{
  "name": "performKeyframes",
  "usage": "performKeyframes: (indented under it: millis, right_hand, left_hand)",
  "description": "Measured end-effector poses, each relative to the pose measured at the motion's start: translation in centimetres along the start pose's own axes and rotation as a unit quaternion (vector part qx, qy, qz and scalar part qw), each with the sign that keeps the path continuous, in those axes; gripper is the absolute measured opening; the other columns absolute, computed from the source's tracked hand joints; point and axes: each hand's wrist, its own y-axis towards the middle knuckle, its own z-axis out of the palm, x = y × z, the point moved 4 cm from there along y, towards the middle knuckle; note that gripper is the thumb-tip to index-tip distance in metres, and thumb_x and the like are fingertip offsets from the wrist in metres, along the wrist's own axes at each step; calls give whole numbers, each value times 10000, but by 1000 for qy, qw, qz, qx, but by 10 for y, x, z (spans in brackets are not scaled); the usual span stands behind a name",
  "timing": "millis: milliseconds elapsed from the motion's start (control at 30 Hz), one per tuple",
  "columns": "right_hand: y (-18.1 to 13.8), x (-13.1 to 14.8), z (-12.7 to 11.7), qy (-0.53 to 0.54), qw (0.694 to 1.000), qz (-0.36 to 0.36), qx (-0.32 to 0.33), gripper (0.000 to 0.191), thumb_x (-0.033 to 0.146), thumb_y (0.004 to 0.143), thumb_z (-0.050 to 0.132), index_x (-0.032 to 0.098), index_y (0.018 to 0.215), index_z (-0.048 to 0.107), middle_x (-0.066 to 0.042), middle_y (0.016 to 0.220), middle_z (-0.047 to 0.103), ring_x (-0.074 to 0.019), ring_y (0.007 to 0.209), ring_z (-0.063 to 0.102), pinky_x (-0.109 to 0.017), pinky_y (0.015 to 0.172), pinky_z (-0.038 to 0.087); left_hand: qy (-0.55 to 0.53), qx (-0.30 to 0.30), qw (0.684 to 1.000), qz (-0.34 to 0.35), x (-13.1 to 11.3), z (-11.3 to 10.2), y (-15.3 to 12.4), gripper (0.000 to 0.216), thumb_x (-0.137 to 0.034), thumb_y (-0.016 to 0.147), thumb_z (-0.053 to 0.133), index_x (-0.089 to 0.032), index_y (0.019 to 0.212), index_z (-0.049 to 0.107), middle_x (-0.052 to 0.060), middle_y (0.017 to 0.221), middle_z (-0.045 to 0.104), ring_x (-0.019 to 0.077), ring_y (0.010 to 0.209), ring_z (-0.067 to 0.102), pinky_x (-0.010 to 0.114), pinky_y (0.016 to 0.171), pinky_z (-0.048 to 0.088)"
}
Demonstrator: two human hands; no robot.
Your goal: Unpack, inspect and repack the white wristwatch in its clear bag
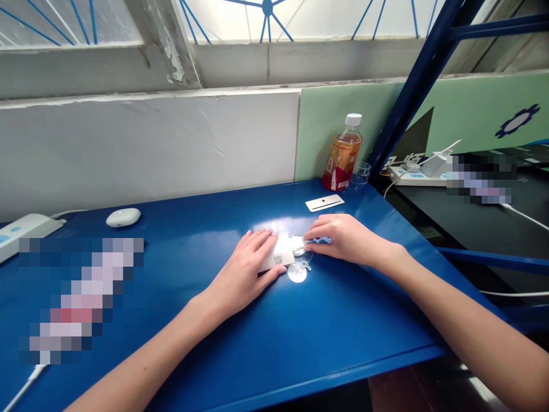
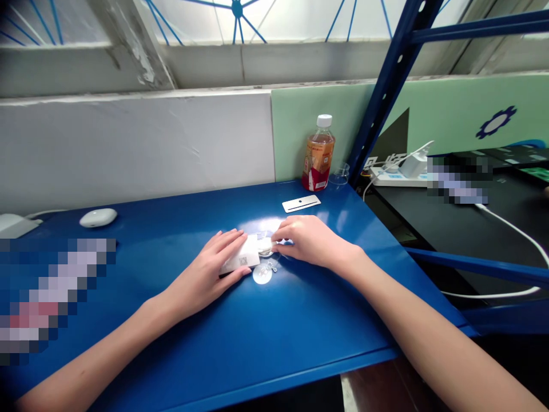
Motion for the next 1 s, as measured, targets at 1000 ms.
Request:
performKeyframes:
  millis: [1000]
  right_hand:
    - [0,23,6,116,987,-24,107,308,37,796,552,180,1002,730,-102,1583,357,-318,1513,159,-543,1175,304]
  left_hand:
    - [30,26,999,23,-1,4,2,536,-468,1024,394,-179,1476,410,161,1510,462,332,1420,388,575,1157,294]
